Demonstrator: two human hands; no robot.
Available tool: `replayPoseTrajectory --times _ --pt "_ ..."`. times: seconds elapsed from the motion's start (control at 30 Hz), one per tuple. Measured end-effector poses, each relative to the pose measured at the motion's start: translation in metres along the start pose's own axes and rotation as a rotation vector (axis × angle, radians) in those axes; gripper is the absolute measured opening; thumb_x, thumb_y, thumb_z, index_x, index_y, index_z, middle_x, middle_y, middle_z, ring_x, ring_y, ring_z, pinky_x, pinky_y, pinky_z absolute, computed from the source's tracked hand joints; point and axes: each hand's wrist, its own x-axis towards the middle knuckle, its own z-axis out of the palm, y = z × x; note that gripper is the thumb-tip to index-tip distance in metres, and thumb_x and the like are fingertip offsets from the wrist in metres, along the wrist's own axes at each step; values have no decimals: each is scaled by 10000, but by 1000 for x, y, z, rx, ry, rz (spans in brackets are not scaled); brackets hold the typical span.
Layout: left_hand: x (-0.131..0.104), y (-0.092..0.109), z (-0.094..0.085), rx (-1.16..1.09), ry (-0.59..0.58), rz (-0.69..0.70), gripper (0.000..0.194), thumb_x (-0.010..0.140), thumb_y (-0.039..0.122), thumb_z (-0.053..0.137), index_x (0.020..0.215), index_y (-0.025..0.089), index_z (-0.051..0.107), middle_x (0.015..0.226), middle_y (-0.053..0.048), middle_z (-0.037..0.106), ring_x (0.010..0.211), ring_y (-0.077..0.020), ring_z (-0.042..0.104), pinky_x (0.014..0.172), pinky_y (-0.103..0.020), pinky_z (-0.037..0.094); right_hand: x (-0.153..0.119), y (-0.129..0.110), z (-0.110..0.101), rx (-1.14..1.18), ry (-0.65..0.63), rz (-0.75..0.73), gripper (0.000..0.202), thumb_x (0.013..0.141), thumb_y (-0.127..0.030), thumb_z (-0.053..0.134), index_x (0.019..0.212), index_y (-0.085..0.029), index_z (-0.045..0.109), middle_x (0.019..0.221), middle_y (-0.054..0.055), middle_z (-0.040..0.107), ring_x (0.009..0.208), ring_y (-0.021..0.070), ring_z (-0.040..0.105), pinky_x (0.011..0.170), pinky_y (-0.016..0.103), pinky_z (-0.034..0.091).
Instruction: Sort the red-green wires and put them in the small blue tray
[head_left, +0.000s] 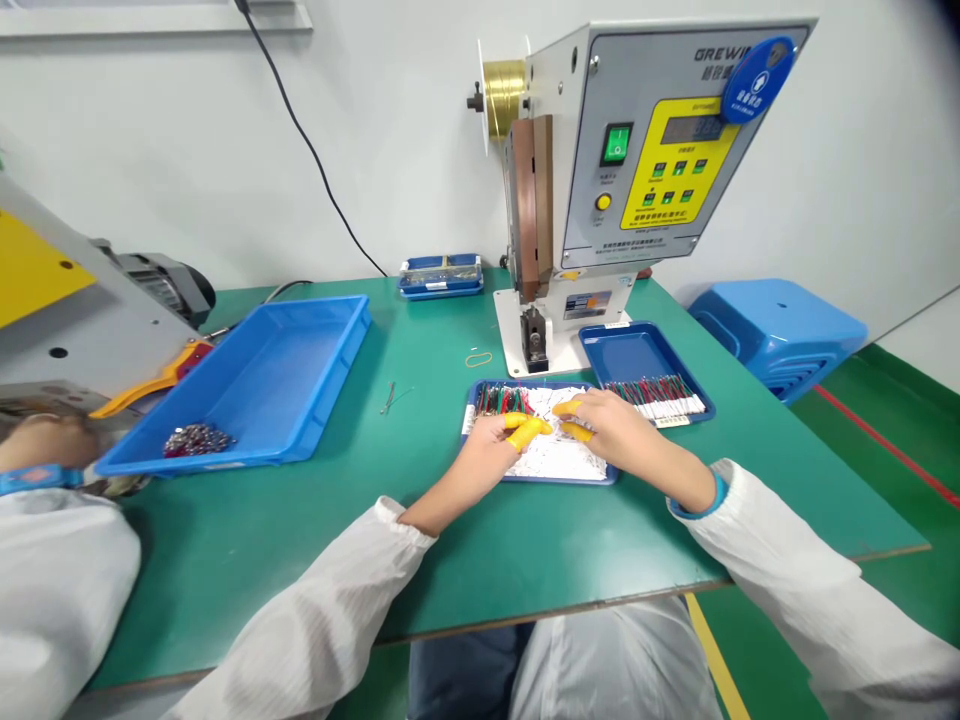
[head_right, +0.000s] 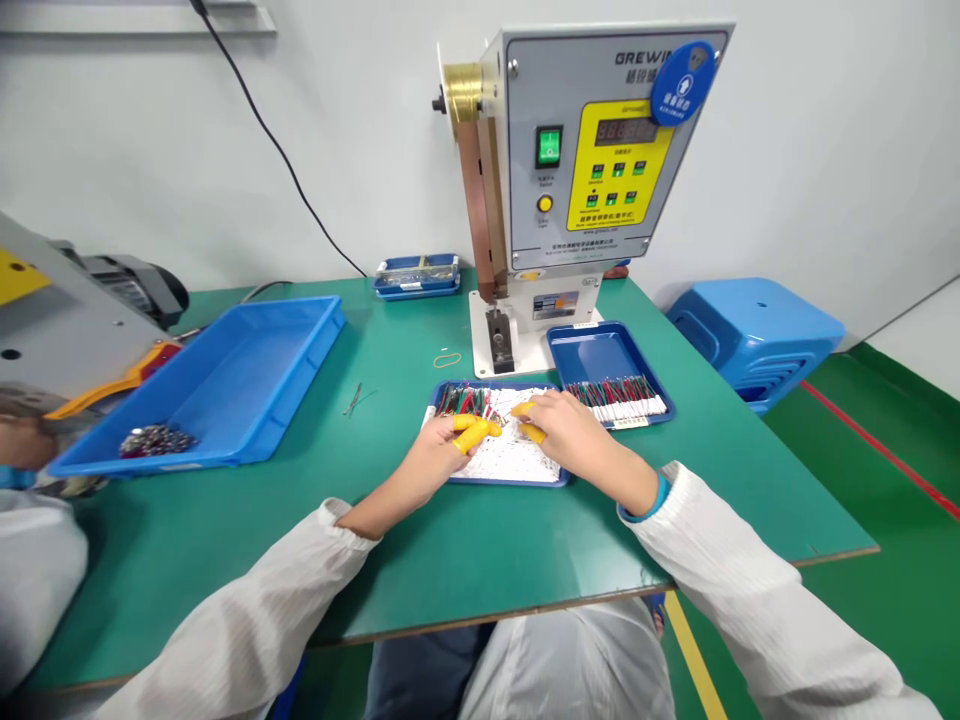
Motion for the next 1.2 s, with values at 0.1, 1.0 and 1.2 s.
replayPoseTrajectory --times 0.1,1.0,1.2 --pt "0 1 0 21 -21 -9 397 722 452 802 900 98 778 574 54 465 523 -63 310 508 -230 216 1 1 4 -21 -10 -25 227 919 -180 652 1076 -256 799 1035 104 785 968 293 710 894 440 534" --pt "-12 16 -5 535 -454 114 266 932 223 541 893 126 786 749 -17 696 637 -103 518 601 -216 358 9 -33 -4 823 531 314 254 712 -331 906 905 -228 779 864 37 794 749 182 742 781 379 642" --pt "-12 15 -6 537 -493 115 269 942 222 539 932 132 793 793 -24 721 653 -104 542 607 -211 369 8 -34 -2 858 502 297 256 694 -312 918 898 -239 783 845 24 792 736 179 741 747 360 646"
